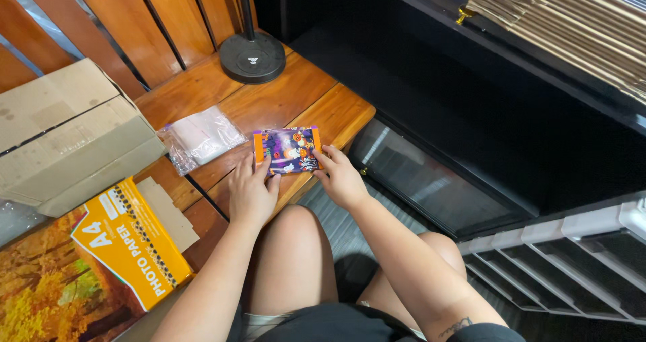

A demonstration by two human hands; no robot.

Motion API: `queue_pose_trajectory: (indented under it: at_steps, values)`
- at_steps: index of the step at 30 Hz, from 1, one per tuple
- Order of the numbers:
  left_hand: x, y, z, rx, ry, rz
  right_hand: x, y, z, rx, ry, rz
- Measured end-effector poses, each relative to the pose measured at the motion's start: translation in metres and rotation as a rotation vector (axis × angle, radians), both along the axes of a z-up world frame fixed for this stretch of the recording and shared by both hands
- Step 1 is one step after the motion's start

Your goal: The person sits on the floor and organizes stationery items. They pick up plastic sleeves and small colorful packages from a wooden bench, then place them onto a stack of similar items on a black shelf. The person handles the items one by one, stacking them neatly.

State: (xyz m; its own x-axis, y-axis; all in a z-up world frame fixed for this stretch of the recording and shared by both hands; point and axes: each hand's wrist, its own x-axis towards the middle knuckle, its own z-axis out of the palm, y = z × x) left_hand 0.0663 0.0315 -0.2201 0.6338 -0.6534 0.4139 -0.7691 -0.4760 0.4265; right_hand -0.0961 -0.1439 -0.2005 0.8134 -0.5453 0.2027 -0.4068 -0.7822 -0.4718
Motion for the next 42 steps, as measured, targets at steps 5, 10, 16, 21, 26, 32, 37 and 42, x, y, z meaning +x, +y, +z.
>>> queue_pose_trajectory:
  at_steps: [5,10,16,21,26,32,37,42]
  values:
    - [0.003,-0.001,-0.008,-0.01,0.018,-0.003,0.001,-0.008,-0.009,-0.005,-0.012,0.018]
    - [0.007,-0.003,-0.019,-0.024,0.011,-0.015,0.002,-0.018,-0.023,-0.003,0.009,0.014]
    - [0.008,-0.005,-0.022,-0.026,0.017,-0.025,0.004,-0.014,-0.021,0.003,-0.008,0.004]
    - [0.01,-0.005,-0.025,-0.012,-0.001,-0.03,0.003,-0.01,-0.018,0.011,-0.006,-0.019]
    - [0.008,-0.002,-0.018,-0.009,-0.03,-0.029,0.002,-0.007,-0.016,0.003,-0.015,-0.021]
    - [0.007,-0.001,-0.016,-0.014,-0.025,-0.032,0.001,-0.003,-0.012,0.005,-0.003,-0.027]
    - [0.007,-0.002,-0.016,-0.013,-0.048,-0.028,0.001,-0.001,-0.008,0.0,0.0,-0.033]
    - [0.005,0.001,-0.009,-0.019,-0.046,-0.027,0.001,-0.001,-0.006,0.01,0.021,-0.035]
